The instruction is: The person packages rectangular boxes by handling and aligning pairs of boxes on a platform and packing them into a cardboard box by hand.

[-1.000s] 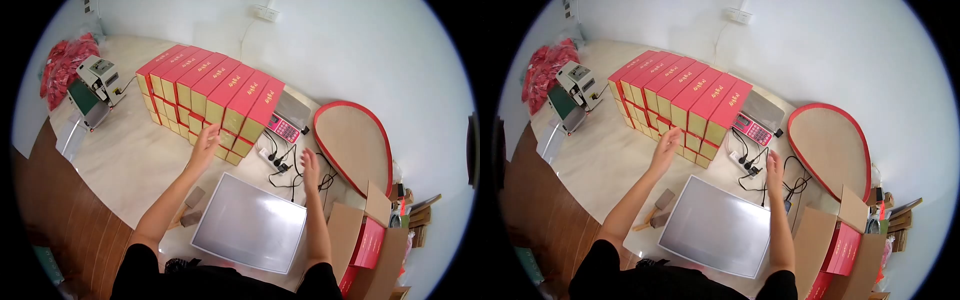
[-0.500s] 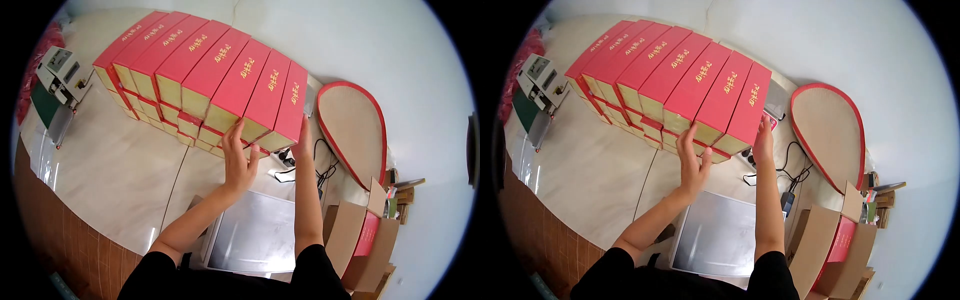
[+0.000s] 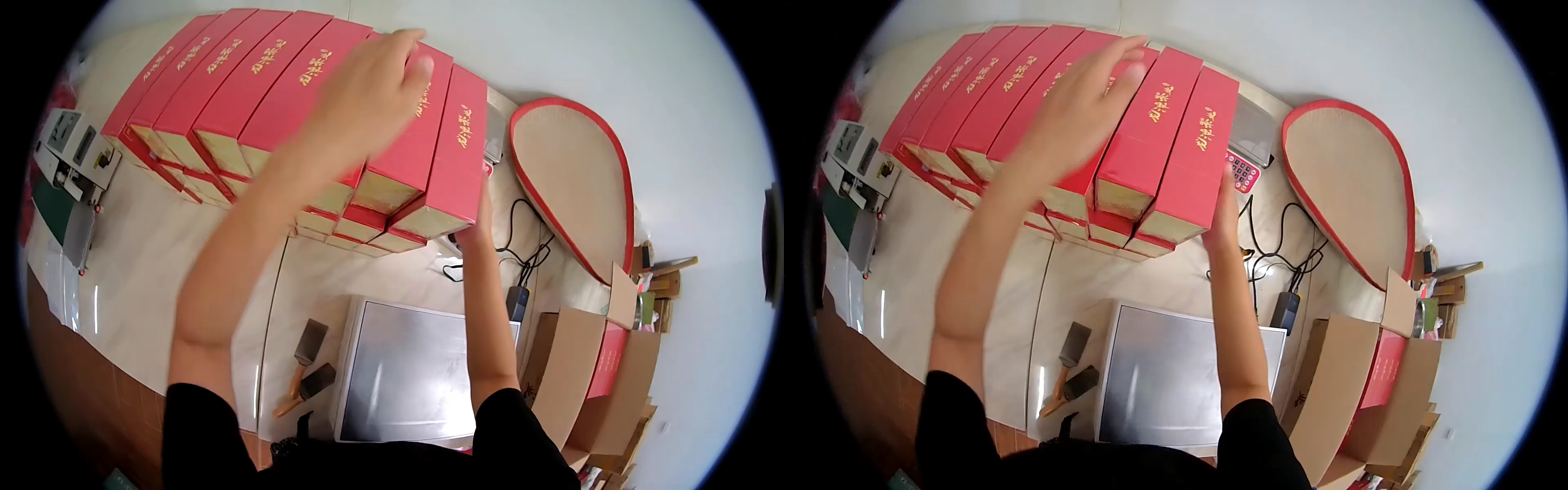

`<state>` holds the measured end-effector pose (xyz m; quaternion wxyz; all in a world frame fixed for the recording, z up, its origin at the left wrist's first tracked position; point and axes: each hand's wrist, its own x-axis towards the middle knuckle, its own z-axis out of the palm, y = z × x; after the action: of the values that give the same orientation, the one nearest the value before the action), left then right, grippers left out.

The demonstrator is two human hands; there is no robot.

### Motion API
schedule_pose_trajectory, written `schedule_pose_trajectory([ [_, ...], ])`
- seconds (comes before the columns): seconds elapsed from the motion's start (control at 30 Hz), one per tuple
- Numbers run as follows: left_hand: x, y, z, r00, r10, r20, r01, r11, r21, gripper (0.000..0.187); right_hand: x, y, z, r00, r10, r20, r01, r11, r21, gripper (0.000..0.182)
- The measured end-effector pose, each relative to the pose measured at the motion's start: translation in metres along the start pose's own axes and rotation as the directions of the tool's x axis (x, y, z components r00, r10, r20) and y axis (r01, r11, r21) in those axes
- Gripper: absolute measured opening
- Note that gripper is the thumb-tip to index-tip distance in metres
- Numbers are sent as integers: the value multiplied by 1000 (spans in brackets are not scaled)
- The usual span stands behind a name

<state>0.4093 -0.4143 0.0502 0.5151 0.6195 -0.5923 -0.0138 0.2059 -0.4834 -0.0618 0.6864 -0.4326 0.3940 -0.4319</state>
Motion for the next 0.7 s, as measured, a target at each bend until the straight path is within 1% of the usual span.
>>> schedule_pose_trajectory([
  [0.03,23,-11,6,987,-91,131,86,995,42,46,-2,4,1,1000,-4,-2,4,1000,17,64],
  [0.07,45,-20,10,917,-204,342,119,960,255,50,-3,10,1,1000,-7,7,7,999,34,65],
  [0.1,59,-24,15,793,-348,500,97,882,461,55,-3,14,0,1000,-10,15,9,999,52,66],
  [0.13,55,-33,28,792,-342,506,79,879,469,55,0,15,-2,998,-46,52,43,997,69,65],
  [0.2,40,-58,62,884,-210,417,-102,785,611,61,6,10,-2,999,-30,42,26,996,90,64],
  [0.23,40,-52,68,878,-200,434,-124,782,610,61,8,8,-2,999,-5,40,1,996,94,63],
  [0.27,39,-47,73,861,-218,460,-111,802,587,64,8,6,-3,1000,-5,27,2,994,109,63],
  [0.33,37,-38,82,841,-240,484,-97,814,572,68,12,3,-1,997,52,52,-55,996,63,61],
  [0.4,35,-30,97,880,-234,414,-55,815,577,72,19,6,-6,995,44,86,-51,996,74,63],
  [0.43,35,-28,103,881,-231,413,-64,806,588,72,23,8,-9,993,36,114,-45,996,75,64],
  [0.47,36,-25,108,905,-253,343,-7,795,606,73,27,11,-11,992,31,120,-42,995,89,64],
  [0.5,36,-24,112,924,-272,270,51,785,618,75,31,13,-13,990,32,136,-44,995,90,69],
  [0.53,35,-24,116,947,-243,208,65,782,619,72,31,11,-14,988,31,150,-45,995,90,73],
  [0.57,35,-24,120,949,-236,210,56,781,622,72,31,10,-15,988,24,150,-39,994,98,73],
  [0.63,38,-23,122,953,-259,156,106,770,629,70,27,7,-12,985,71,160,-79,996,43,84],
  [0.67,41,-22,120,955,-251,159,97,770,631,70,21,2,-9,982,88,169,-96,995,41,90],
  [0.7,47,-21,116,940,-289,182,120,778,617,68,15,-1,-5,982,80,169,-90,995,50,90],
])
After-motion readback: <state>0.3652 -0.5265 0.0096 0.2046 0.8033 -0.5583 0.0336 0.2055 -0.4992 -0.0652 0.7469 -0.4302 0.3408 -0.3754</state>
